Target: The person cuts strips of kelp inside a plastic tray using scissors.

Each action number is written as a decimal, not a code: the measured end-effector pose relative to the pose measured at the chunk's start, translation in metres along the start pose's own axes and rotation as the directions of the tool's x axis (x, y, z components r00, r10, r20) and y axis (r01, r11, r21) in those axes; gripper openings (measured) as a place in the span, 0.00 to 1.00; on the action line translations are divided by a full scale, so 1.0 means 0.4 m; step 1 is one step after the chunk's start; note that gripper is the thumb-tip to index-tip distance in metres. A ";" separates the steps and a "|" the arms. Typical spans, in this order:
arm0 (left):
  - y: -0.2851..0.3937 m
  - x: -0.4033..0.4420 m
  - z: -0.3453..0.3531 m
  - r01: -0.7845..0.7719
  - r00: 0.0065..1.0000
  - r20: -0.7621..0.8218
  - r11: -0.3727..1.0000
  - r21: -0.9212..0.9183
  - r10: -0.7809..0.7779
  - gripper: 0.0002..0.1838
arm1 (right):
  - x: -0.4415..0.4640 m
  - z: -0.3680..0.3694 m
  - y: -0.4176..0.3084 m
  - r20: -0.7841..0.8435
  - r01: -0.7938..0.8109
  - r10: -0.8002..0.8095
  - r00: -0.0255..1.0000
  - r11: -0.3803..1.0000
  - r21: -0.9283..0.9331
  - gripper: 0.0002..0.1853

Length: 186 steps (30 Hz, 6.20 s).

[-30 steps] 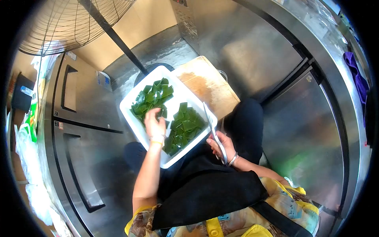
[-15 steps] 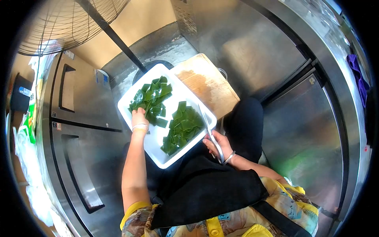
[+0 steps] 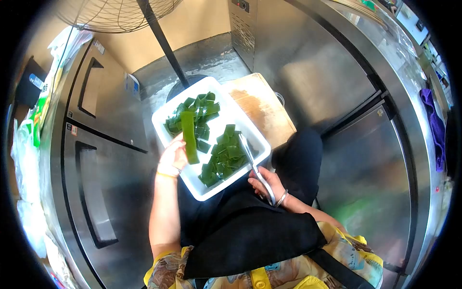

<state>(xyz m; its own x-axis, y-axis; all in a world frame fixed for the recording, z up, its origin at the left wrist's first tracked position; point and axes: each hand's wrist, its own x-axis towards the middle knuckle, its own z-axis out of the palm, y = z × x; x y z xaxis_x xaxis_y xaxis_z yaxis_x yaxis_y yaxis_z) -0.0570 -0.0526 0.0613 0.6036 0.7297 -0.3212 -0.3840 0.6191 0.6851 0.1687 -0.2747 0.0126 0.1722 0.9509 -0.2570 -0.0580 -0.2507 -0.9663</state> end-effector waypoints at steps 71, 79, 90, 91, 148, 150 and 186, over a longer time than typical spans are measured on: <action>-0.268 -0.039 0.080 -0.058 0.996 -0.024 0.854 0.517 0.082 0.18 | -0.013 0.021 -0.074 0.038 0.051 -0.040 0.998 0.925 -0.376 0.17; -0.270 0.144 -0.018 -0.156 0.878 0.100 0.082 0.984 0.468 0.31 | -0.003 -0.011 -0.024 -0.142 -0.026 0.008 0.990 0.992 -0.126 0.12; -0.317 0.199 0.042 -0.257 0.947 0.228 0.104 0.961 0.227 0.26 | 0.034 -0.024 0.023 -0.107 0.037 -0.053 0.993 0.989 -0.146 0.10; -0.290 0.187 0.047 -0.307 0.915 0.282 0.042 0.951 0.289 0.26 | 0.033 -0.027 0.022 -0.101 0.028 -0.042 0.994 0.990 -0.141 0.10; -0.162 -0.072 0.071 -0.270 0.959 0.202 0.850 0.453 0.198 0.18 | -0.028 0.032 -0.091 0.057 0.078 -0.063 0.996 0.947 -0.311 0.14; -0.180 -0.073 0.060 -0.193 0.971 0.204 0.907 0.373 0.123 0.16 | -0.028 0.032 -0.087 0.052 0.068 -0.054 0.997 0.945 -0.320 0.14; -0.172 -0.016 0.053 -0.251 0.966 0.125 0.715 0.652 0.225 0.10 | -0.005 0.011 -0.058 0.096 0.243 -0.228 0.969 0.801 -0.547 0.17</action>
<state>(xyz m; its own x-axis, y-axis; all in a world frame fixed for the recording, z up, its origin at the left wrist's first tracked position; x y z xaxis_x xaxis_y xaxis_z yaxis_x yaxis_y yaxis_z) -0.0198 -0.1061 0.0300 0.5845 0.8080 -0.0748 0.0297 0.0709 0.9970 0.1654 -0.2698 0.0358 0.0851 0.9960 -0.0279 0.5328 -0.0692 -0.8434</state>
